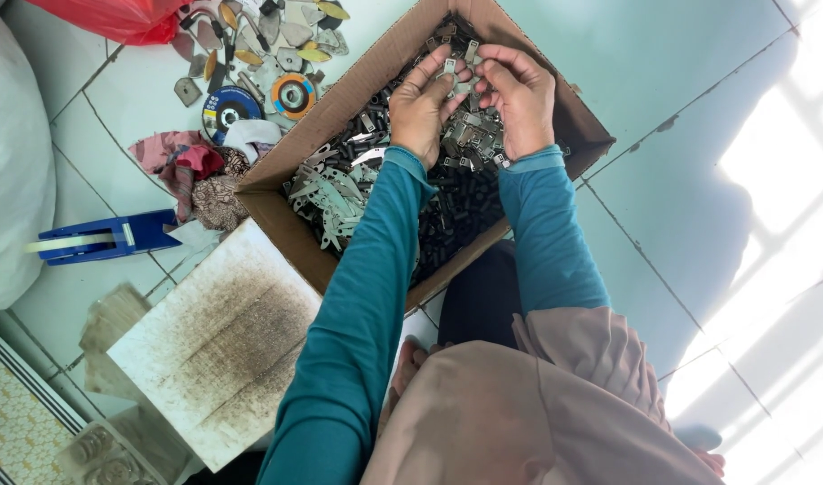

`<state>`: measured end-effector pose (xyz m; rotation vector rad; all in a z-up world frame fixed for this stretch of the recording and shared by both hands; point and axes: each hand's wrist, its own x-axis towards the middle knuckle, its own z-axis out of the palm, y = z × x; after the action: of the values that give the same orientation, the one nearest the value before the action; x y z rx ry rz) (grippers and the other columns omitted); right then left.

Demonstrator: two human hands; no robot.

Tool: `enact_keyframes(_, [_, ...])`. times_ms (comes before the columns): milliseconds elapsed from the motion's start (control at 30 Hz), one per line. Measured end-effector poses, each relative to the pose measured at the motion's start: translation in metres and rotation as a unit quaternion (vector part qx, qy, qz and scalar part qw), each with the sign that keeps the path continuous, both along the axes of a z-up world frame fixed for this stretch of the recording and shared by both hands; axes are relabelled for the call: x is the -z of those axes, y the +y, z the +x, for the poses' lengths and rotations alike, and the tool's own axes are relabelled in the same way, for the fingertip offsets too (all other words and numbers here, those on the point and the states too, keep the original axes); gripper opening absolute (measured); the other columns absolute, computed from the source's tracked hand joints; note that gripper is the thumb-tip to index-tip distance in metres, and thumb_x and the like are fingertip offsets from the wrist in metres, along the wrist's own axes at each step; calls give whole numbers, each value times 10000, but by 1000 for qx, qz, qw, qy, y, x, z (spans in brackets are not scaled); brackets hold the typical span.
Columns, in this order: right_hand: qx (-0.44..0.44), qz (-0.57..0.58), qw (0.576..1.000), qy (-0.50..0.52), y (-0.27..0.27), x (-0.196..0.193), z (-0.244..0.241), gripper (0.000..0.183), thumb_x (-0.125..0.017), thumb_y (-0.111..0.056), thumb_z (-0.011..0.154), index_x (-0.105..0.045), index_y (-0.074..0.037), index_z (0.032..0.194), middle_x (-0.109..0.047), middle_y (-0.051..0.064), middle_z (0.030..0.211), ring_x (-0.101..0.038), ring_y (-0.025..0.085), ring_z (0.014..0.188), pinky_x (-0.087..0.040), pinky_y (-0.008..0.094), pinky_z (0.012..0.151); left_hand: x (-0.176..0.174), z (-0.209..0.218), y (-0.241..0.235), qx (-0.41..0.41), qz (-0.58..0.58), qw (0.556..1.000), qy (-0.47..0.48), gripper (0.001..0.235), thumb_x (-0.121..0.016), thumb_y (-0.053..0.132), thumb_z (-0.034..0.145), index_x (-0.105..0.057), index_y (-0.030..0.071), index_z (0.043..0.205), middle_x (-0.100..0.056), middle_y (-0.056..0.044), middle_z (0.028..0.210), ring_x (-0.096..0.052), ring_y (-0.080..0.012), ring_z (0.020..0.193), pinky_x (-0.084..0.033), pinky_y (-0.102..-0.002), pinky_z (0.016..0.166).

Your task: The person sorts through a box of metal scraps, picking out individual pieces and placing them into a small plastic bag.

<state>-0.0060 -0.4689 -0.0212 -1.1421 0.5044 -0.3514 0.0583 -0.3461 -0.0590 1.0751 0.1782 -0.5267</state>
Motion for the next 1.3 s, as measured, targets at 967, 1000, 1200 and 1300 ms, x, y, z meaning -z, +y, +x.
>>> enact_keyframes(967, [-70,-34,997,-10,1,9,1,329,-755,65,881,-729,-38,1193,-730,86,983,-601,99,676,-574,202,580,8,-12,4,39,-30,993,-112,644,-521,-232,930,-552,79,1492,-570,-136,1553,-630,-63,1000,-484,-204,680])
enact_keyframes(1000, [-64,-28,998,-5,1,8,1,334,-735,89,863,-735,-25,1176,-742,112,976,-597,107,645,-571,206,566,7,-12,4,43,-22,992,-114,660,-523,-235,913,-558,88,1488,-587,-143,1539,-601,-40,859,-477,-214,680])
enact_keyframes(1200, [-47,-5,998,-28,0,15,3,316,-630,156,900,-741,23,1165,-659,96,872,-622,137,666,-578,226,557,12,-11,2,13,-20,995,-99,613,-558,-201,921,-553,55,1478,-564,-179,1548,-632,-47,876,-461,-185,611])
enact_keyframes(1300, [-60,11,998,-10,2,5,1,233,-646,21,944,-741,10,1156,-722,99,924,-641,131,713,-579,239,602,14,-11,-1,-12,-22,996,-81,581,-564,-196,929,-575,60,1450,-585,-189,1517,-665,-175,1217,-551,-199,701])
